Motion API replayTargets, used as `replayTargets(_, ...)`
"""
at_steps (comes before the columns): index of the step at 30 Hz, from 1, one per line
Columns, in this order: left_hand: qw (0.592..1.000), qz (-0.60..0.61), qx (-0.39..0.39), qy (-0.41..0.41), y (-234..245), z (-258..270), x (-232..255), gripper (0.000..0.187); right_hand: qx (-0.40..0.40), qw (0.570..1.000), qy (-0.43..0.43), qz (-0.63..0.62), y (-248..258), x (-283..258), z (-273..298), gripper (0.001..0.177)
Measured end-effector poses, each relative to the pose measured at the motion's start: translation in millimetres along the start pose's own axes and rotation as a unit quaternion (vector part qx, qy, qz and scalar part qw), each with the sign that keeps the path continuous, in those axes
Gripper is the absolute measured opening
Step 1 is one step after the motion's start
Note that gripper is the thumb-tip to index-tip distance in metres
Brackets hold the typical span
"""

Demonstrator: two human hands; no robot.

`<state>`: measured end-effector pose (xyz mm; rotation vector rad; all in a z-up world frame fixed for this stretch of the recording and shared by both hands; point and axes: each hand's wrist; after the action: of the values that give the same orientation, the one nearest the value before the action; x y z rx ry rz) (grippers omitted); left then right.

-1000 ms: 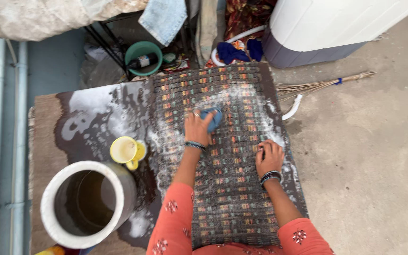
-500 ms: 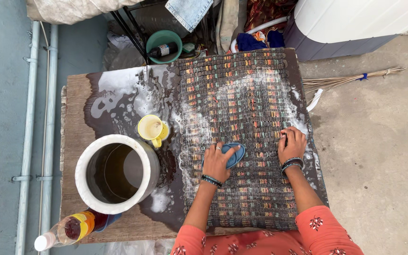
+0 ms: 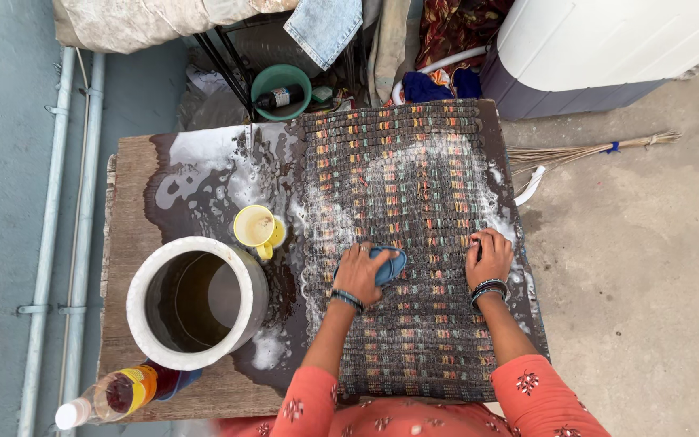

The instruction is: The person scrubs a small woven mat with a brush and soapy water on a wooden surface.

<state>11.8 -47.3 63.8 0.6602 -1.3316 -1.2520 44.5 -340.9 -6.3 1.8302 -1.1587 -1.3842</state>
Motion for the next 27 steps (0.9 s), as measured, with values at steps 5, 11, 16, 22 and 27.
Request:
replayTargets(5, 0.998, 0.032, 0.013, -0.057, 4.0, -50.6, -37.3, 0.073, -0.006, 1.000, -0.009, 0.027, 1.3, -3.2, -2.0, 0.012)
replayTargets(11, 0.999, -0.044, 0.008, -0.019, 46.9, -164.6, -77.0, 0.070, -0.005, 0.999, -0.028, 0.032, -0.4, -5.5, -4.9, 0.008)
replayTargets(16, 0.994, -0.099, 0.024, 0.034, 70.4, -223.2, -87.3, 0.070, -0.009, 0.999, -0.040, 0.027, 0.1, -5.8, -6.4, 0.012)
replayTargets(22, 0.994, -0.036, 0.107, 0.009, 40.7, -181.0, -76.1, 0.077, -0.023, 0.998, -0.041, 0.031, 0.4, -6.6, -9.6, 0.015)
replayTargets(27, 0.989, -0.019, 0.145, -0.017, -9.9, -75.5, -42.5, 0.075, -0.019, 0.999, -0.036, 0.030, 0.4, -4.6, -7.7, 0.013)
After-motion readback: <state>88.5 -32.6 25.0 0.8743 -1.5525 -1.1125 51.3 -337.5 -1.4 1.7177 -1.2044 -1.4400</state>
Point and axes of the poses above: each hand's wrist, its own z-axis away from the middle knuckle, its own y-axis out of the back of the hand, x = y × z, and after that the axes turned 3 degrees about -x, right-handed
